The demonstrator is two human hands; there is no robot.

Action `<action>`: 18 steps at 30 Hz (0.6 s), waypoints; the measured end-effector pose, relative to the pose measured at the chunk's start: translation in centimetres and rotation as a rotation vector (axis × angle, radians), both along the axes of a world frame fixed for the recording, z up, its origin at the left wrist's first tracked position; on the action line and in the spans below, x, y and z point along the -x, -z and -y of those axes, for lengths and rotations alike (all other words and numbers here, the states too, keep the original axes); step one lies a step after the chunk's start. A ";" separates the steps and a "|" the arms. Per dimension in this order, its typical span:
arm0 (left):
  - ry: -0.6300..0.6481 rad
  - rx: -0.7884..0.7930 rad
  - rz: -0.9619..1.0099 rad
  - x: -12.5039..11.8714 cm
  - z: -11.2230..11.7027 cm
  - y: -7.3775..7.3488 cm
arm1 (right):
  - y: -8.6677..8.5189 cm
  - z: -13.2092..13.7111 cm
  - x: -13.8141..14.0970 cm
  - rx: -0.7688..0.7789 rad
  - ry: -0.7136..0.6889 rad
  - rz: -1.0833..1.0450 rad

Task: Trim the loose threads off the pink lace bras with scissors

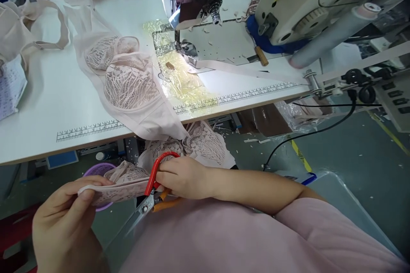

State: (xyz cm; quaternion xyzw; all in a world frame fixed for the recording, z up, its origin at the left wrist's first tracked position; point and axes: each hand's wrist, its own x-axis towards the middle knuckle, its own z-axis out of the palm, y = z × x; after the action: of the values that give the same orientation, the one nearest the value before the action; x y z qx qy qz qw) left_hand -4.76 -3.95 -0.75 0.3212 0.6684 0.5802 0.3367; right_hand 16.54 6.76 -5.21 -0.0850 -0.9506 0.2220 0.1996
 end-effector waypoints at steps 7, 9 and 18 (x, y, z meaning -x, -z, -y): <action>0.033 -0.026 -0.025 0.3 0.2 -0.2 | 0.2 0.1 -1.5 -0.055 -0.075 0.017; 0.015 -0.029 -0.020 -0.6 0.2 -0.8 | 0.2 0.2 -1.6 -0.025 -0.051 0.045; 0.053 -0.020 -0.072 -1.3 1.3 -1.3 | 0.2 0.7 -1.7 0.024 -0.024 -0.128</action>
State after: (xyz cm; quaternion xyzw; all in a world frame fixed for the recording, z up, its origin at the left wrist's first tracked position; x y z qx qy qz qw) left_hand -3.42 -5.23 0.58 0.3627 0.6657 0.5658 0.3243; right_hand 18.27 6.02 -5.45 -0.0614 -0.9340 0.2411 0.2564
